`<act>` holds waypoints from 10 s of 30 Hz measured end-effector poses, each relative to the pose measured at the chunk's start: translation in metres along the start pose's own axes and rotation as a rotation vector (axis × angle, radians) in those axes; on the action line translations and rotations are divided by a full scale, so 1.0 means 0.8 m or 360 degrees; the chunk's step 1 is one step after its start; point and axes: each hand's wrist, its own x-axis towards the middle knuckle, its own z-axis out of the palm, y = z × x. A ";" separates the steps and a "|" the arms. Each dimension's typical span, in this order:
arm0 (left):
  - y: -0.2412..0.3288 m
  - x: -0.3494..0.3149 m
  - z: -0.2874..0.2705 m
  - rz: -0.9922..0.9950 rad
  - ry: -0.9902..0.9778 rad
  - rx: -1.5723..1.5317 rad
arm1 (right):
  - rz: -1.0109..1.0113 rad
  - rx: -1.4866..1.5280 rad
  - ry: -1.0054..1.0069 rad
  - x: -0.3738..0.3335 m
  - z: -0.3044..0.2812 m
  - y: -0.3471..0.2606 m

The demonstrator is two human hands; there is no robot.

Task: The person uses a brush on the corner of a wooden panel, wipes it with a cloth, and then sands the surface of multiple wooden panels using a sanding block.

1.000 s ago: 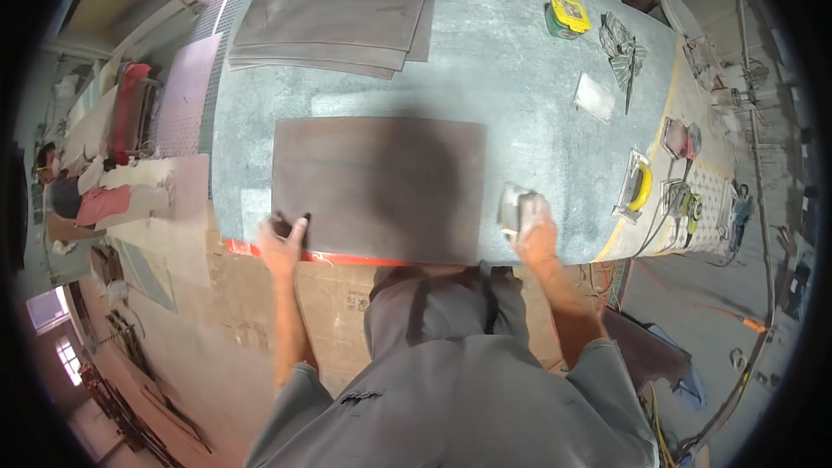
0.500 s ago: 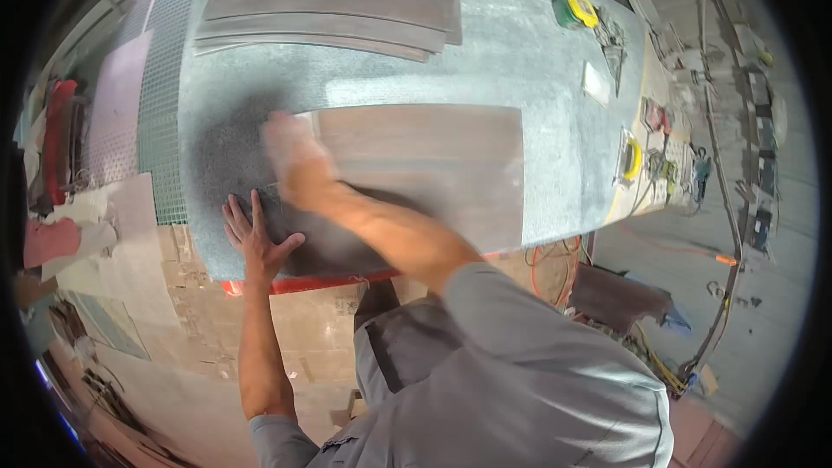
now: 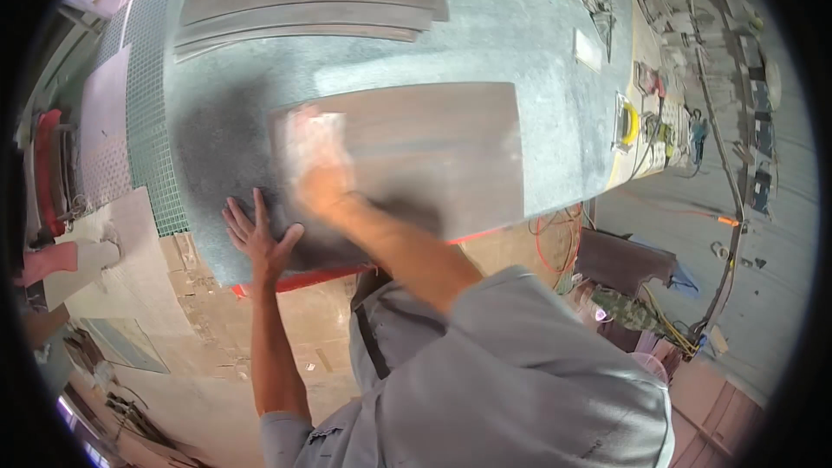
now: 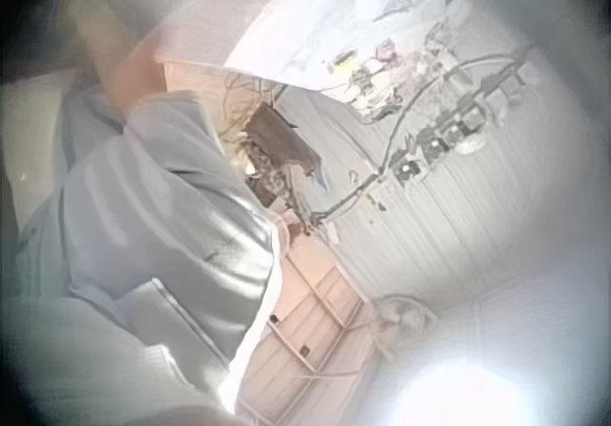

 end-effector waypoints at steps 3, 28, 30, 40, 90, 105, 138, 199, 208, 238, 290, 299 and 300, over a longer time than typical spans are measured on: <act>-0.033 -0.011 0.008 0.0015 -0.0002 0.0041 | -0.0424 0.0621 -0.0048 -0.034 0.004 -0.039; -0.056 0.008 0.018 -0.0081 -0.0065 -0.0185 | -0.0362 0.0498 -0.0159 -0.117 0.000 -0.065; -0.052 -0.004 0.022 -0.0039 -0.0010 -0.0103 | -0.0200 0.0529 -0.0105 -0.154 -0.003 -0.004; -0.021 -0.006 0.008 -0.0078 -0.0085 -0.0016 | 0.0048 0.0373 0.0083 -0.244 -0.076 0.065; -0.063 -0.009 0.031 -0.0090 0.0190 -0.0154 | 0.0194 -0.0204 -0.0125 -0.141 -0.081 0.120; -0.014 -0.018 0.011 0.0111 0.0407 -0.0034 | 0.0661 0.0233 0.0268 -0.304 -0.164 0.405; 0.187 0.021 0.079 -0.0796 0.0695 -0.0111 | 0.2132 0.1986 0.0941 -0.238 -0.121 0.517; 0.514 0.041 0.205 0.0809 0.0126 0.0313 | 0.0739 0.0476 0.0326 -0.462 -0.249 0.403; 0.538 0.042 0.206 0.0850 -0.0008 0.0597 | 0.0717 0.0590 0.0583 -0.192 -0.157 0.504; 0.494 0.047 0.250 0.1042 0.0275 0.0882 | 0.0733 0.0893 0.0719 -0.175 -0.096 0.529; 0.546 0.042 0.208 0.0791 0.0006 0.0536 | 0.0671 0.0611 0.0331 -0.408 -0.193 0.440; 0.530 0.051 0.197 0.0686 -0.0089 0.0492 | 0.0522 0.0676 0.0416 -0.198 -0.130 0.514; 0.537 0.055 0.196 0.0649 -0.0125 0.0456 | 0.0493 0.0659 0.0415 -0.207 -0.135 0.518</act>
